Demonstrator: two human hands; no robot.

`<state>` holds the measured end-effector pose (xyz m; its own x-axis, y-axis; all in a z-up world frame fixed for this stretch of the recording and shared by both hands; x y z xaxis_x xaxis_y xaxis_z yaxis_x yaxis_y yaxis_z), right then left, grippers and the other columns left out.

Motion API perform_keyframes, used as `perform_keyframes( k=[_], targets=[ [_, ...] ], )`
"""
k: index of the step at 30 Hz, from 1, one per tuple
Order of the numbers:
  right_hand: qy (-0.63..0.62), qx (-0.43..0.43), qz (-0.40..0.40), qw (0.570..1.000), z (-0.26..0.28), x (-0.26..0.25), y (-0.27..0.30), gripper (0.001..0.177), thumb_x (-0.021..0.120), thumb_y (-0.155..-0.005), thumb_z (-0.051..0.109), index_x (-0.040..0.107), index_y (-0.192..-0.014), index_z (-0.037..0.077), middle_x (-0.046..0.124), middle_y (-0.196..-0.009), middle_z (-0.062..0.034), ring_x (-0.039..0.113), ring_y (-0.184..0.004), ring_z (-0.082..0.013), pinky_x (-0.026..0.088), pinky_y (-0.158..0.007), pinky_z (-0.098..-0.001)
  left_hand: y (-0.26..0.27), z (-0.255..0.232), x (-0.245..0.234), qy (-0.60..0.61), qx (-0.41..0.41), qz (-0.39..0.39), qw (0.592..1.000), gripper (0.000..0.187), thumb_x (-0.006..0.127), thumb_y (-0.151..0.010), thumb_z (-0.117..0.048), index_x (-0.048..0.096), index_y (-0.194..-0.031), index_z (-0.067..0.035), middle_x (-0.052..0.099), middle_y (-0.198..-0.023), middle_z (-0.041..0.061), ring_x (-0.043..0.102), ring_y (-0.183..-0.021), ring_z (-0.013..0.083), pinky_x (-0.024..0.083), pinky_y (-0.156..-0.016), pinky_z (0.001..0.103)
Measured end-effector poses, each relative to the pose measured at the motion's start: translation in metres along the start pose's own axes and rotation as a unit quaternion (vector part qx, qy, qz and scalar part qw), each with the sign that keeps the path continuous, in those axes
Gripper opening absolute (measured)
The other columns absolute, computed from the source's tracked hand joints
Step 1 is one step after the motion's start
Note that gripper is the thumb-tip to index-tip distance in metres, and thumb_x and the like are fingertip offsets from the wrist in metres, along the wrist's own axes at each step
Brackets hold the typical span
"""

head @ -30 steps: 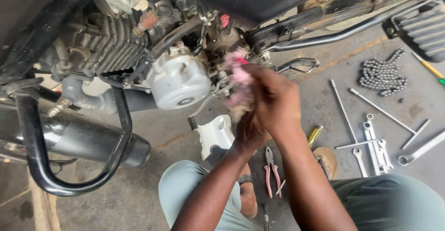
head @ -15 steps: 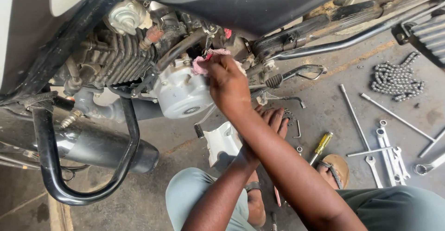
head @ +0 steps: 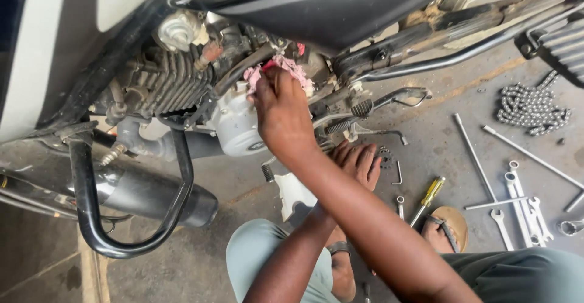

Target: The person sits on the ground beside a motorcycle and uses a screwdriver to work on components near the engine and footrest area. They hold small parts and a cloth in one hand, then wipe the engine area with the cloth and handle a chain and sprocket on the ground.

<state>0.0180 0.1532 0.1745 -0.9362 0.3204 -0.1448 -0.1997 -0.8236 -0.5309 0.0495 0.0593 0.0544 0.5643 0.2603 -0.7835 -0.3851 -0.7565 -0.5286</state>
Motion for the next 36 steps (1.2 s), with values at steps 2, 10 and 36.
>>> perform_keyframes(
  k=[2, 10, 36],
  targets=[
    [0.176, -0.128, 0.023, 0.976, 0.02, 0.009, 0.006, 0.03, 0.068, -0.091, 0.009, 0.066, -0.118, -0.003, 0.061, -0.117, -0.0205, 0.06, -0.1, -0.0391, 0.051, -0.088, -0.0477, -0.006, 0.0, -0.001, -0.002, 0.001, 0.0, 1.0, 0.026, 0.069, -0.098, -0.021, 0.07, -0.116, -0.002, 0.073, -0.11, 0.012, 0.069, -0.103, 0.0324, 0.048, -0.11, 0.049],
    [0.206, -0.269, 0.25, 0.907, 0.036, 0.028, 0.05, 0.021, 0.063, -0.091, 0.012, 0.068, -0.109, 0.003, 0.059, -0.106, -0.0155, 0.061, -0.1, -0.037, 0.051, -0.084, -0.0477, 0.012, 0.004, 0.008, -0.017, 0.028, -0.016, 0.999, 0.028, 0.071, -0.097, -0.021, 0.07, -0.117, -0.002, 0.071, -0.109, 0.012, 0.067, -0.104, 0.0329, 0.048, -0.109, 0.051],
    [0.186, -0.111, 0.093, 0.972, 0.004, 0.018, 0.004, 0.022, 0.068, -0.097, -0.001, 0.071, -0.119, -0.001, 0.067, -0.112, -0.0196, 0.061, -0.103, -0.0374, 0.052, -0.09, -0.045, 0.014, 0.013, -0.005, 0.011, 0.039, -0.09, 0.995, 0.026, 0.074, -0.095, -0.022, 0.066, -0.113, -0.004, 0.068, -0.095, 0.014, 0.067, -0.091, 0.034, 0.053, -0.085, 0.048]
  ],
)
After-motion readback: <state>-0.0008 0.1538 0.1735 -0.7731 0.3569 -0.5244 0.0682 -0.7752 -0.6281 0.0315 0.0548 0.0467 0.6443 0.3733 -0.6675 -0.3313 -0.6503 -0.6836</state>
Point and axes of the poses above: each hand's wrist, its own y-axis away from the middle knuckle, its own x-axis out of the palm, z = x × y, the point moved 8 cm from there along -y, towards the middle knuckle
